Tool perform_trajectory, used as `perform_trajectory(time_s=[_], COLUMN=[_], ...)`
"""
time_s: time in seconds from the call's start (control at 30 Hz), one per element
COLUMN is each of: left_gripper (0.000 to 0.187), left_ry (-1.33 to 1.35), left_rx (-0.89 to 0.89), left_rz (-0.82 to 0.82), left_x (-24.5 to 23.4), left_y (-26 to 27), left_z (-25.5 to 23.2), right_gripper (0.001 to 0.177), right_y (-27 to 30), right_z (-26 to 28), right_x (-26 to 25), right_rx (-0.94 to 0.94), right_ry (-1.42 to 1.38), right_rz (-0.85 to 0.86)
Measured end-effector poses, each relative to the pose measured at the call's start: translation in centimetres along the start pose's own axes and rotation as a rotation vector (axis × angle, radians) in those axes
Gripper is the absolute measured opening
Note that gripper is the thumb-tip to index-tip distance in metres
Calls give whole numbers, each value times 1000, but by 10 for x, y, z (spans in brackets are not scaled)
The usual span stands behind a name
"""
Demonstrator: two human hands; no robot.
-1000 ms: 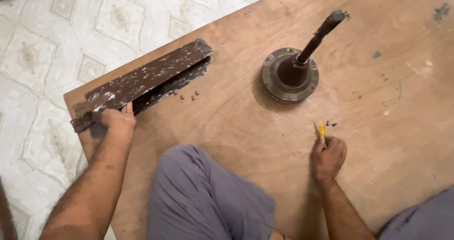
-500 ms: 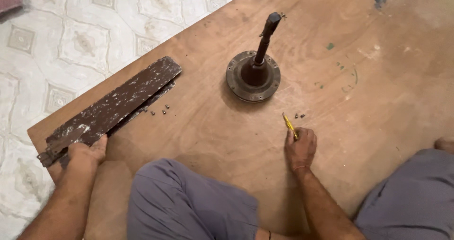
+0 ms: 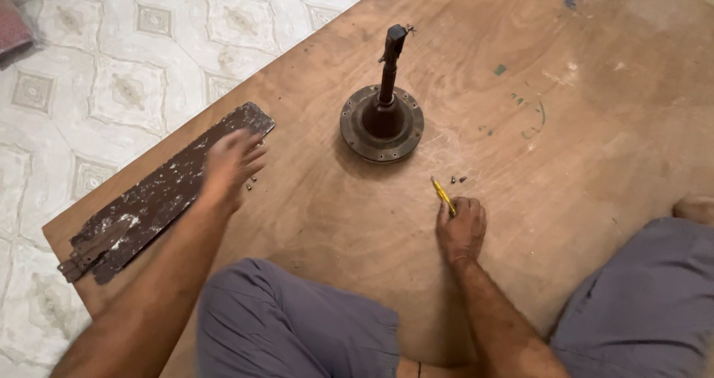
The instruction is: The person uses a yellow screwdriver to remove screws from the mounting brackets of a ceiling fan lying on a wooden board. They detach each fan blade one by one and place them on the board, then remove the pull chain from the fan's downrod.
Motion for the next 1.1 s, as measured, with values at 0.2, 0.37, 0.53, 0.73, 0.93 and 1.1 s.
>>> perform_trajectory(time_s=[0.2,0.37,0.53,0.73,0.93,1.1], left_gripper=[73,65,30,32,26,23], left_ry=[-471,-608,-436,-520,-464,-491], left_rx=[432,637,674,668,792,858], left_rz=[437,599,661,467,432,348], left_x=[166,232,244,236,227,228], left_y=[-31,-57,-65,-58,-40,-22], left_z=[-71,-76,-58,-51,-57,-58], right_gripper=[24,24,24,24,24,25], right_y=[-2,-1,-2,-2,-3,-3], right_z=[3,5,2,-2,-3,-5], right_x=[-2,-2,0,5,8,10], right_rx=[19,19,25,-5,9,30], right_ry=[28,30,50,54,80,81], right_rz=[9,1,-4,-26,-13,-3])
Point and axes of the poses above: each hand's wrist, its own y-axis away from the middle knuckle, its own x-axis out of the palm, z = x × y, the point moved 1 cm from there along -y, towards the middle knuckle, and after that the axes turned 11 degrees about x, right-handed, at the moved point
